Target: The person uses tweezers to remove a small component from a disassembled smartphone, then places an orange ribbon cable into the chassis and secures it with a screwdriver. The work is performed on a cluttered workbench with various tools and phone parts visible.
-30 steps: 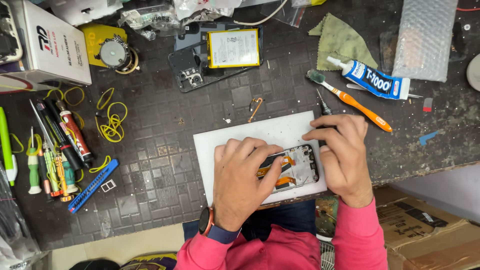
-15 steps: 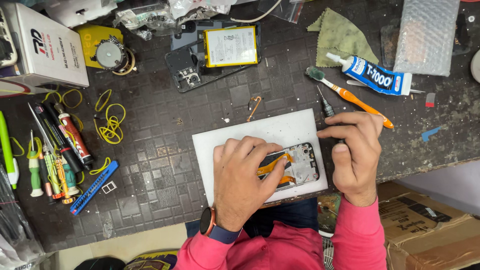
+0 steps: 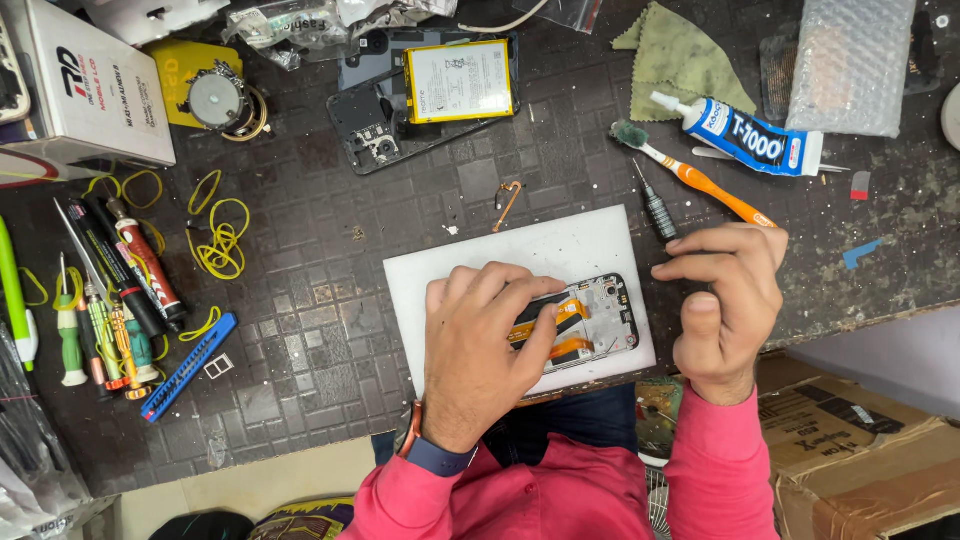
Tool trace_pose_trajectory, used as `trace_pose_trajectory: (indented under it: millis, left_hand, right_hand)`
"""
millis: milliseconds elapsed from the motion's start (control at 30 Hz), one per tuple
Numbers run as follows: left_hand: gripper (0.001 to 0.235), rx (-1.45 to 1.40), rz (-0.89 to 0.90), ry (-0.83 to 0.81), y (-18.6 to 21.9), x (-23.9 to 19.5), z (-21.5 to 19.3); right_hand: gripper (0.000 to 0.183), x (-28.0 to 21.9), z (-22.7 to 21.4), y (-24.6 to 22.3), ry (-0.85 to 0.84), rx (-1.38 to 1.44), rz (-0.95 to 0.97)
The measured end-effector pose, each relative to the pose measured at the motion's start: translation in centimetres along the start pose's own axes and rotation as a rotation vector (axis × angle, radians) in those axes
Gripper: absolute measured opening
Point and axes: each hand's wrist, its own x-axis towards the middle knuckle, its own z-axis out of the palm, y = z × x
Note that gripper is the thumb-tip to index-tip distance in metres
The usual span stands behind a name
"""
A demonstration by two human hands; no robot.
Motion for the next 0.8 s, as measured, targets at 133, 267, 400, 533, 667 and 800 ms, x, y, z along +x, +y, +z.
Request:
trace_pose_trajectory:
  millis: [133,267,400,533,667,800]
  left_hand:
    - [0.018,0.008,-0.006,0.016,0.1,-0.1,0.2]
    - [0.017,0.023,-0.007,0.018,0.1,0.0,0.2]
    - [0.017,0.026,-0.009,0.016,0.1,-0.1,0.2]
    - [0.018,0.031,-0.006,0.017,0.0,-0.1,0.3]
    - [0.019,0.028,0.007,0.020,0.0,-0.2,0.3]
    - [0.020,0.034,0.021,0.019,-0.1,-0.2,0.2]
  right_hand:
    - [0.058,-0.1,0.0,0.0,0.017,0.014,0.003]
    - [0.053,-0.1,0.0,0.1,0.032,0.006,-0.059]
    - [0.038,-0.4,0.2,0.1,0.004,-0.037,-0.259]
    - [0.029,-0.7,0.4,-0.1,-0.125,-0.109,-0.382]
    - [0.033,-0.7,0.3,-0.4,-0.117,-0.102,-0.407]
    - [0.038,-0.7,0.2,-1.0,-0.166,-0.207,-0.300]
